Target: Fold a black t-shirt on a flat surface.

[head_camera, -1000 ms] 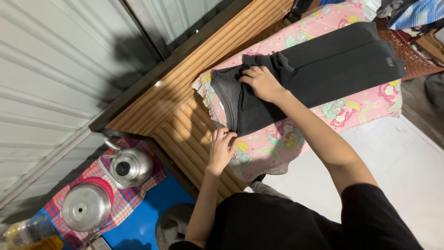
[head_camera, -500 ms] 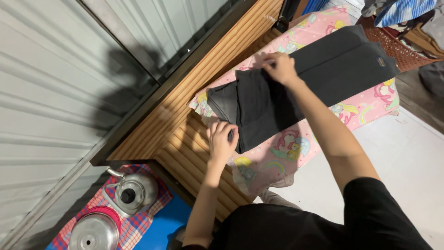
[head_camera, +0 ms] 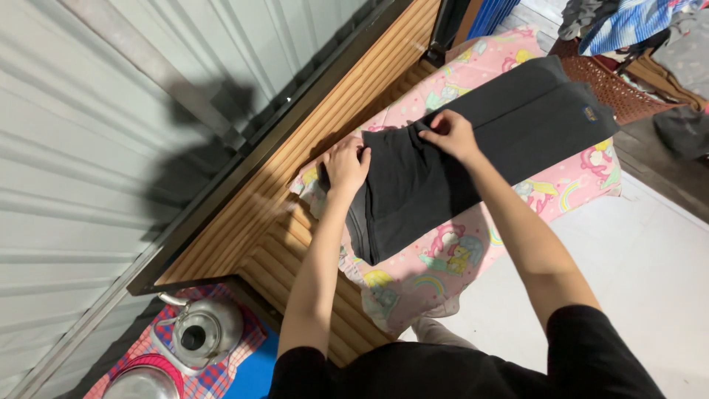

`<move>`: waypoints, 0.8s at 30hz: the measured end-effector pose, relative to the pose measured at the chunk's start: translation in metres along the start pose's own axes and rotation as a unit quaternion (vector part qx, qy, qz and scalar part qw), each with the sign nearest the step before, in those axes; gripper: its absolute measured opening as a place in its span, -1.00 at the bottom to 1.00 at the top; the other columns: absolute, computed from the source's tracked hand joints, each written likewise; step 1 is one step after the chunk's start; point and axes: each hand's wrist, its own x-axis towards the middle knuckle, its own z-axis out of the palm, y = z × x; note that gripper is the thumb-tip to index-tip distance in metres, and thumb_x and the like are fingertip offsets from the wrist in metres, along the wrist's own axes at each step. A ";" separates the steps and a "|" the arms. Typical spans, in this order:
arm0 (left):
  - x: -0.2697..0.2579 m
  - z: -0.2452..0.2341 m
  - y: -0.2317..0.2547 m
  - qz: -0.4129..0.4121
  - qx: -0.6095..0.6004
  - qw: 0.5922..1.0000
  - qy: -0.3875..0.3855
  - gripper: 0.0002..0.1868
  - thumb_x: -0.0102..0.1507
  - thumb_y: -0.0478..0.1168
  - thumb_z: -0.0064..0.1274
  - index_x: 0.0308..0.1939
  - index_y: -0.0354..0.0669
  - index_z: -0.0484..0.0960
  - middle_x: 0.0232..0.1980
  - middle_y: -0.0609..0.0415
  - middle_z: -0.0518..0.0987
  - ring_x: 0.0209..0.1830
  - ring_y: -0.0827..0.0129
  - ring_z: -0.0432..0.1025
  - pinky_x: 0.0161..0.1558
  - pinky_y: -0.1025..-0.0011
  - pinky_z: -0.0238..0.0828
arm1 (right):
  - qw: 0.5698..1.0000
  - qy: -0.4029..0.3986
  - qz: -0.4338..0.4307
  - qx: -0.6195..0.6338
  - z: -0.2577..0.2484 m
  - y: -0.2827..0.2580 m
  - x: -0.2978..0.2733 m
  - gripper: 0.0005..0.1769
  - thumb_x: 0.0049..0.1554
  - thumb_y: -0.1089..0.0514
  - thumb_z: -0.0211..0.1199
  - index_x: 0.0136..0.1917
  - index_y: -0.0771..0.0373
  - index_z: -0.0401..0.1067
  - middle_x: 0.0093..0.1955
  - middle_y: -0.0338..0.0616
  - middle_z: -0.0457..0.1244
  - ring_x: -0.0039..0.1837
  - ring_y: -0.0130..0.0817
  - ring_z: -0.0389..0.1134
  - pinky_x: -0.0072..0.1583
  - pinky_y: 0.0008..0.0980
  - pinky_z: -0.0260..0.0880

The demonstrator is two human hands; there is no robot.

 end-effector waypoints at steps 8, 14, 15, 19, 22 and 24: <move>0.021 0.012 0.011 -0.066 -0.010 0.996 -0.057 -0.61 0.16 -0.01 0.23 0.00 -0.03 0.59 -0.12 0.06 0.62 0.04 0.03 0.43 0.12 -0.04 0.16 | 0.982 0.046 -0.105 -0.152 0.009 -0.028 -0.005 -0.73 -0.08 0.04 0.54 -0.17 0.19 0.57 -0.03 -0.02 0.29 0.00 -0.11 0.38 0.02 -0.15 0.40; 0.019 0.032 -0.018 -0.076 -0.226 0.971 0.006 -0.77 0.20 -0.28 0.19 -0.09 -0.11 0.54 -0.22 0.08 0.63 -0.16 0.26 0.53 -0.07 0.26 0.43 | 0.996 0.027 0.003 -0.082 0.007 0.002 0.007 -0.62 -0.02 0.09 0.48 0.04 0.25 0.50 0.02 -0.02 0.29 -0.01 -0.15 0.38 0.08 -0.23 0.45; 0.018 0.032 -0.020 -0.073 -0.306 0.949 0.032 -0.77 0.23 -0.36 0.17 -0.06 -0.16 0.51 -0.25 0.07 0.61 -0.25 0.35 0.53 -0.17 0.39 0.48 | 0.998 0.011 -0.003 -0.059 0.005 0.003 0.007 -0.55 -0.02 0.11 0.49 0.11 0.27 0.48 0.03 -0.01 0.27 -0.02 -0.14 0.36 0.07 -0.24 0.45; 0.023 -0.008 0.015 -0.075 -0.423 0.903 0.021 -0.70 0.25 -0.44 0.15 0.04 -0.22 0.47 -0.26 0.10 0.60 -0.32 0.51 0.50 -0.26 0.56 0.43 | 0.989 0.025 -0.137 -0.056 -0.013 -0.067 -0.004 -0.38 -0.07 0.17 0.53 0.24 0.29 0.42 0.10 0.06 0.24 0.04 -0.09 0.33 0.05 -0.24 0.43; 0.022 -0.026 0.041 -0.045 -0.469 0.882 0.007 -0.62 0.26 -0.47 0.15 0.13 -0.25 0.44 -0.23 0.10 0.60 -0.30 0.56 0.49 -0.23 0.61 0.43 | 0.966 -0.007 -0.256 -0.038 -0.024 -0.133 -0.014 -0.26 -0.10 0.24 0.50 0.35 0.28 0.36 0.22 0.07 0.23 0.15 -0.13 0.32 0.06 -0.29 0.41; 0.023 -0.036 0.056 0.011 -0.455 0.890 0.000 -0.58 0.27 -0.46 0.21 0.17 -0.23 0.46 -0.18 0.07 0.64 -0.25 0.53 0.54 -0.15 0.57 0.50 | 0.971 -0.159 -0.176 0.017 -0.021 -0.150 -0.015 -0.24 -0.06 0.27 0.45 0.41 0.20 0.32 0.18 -0.06 0.28 0.03 -0.29 0.29 0.00 -0.39 0.37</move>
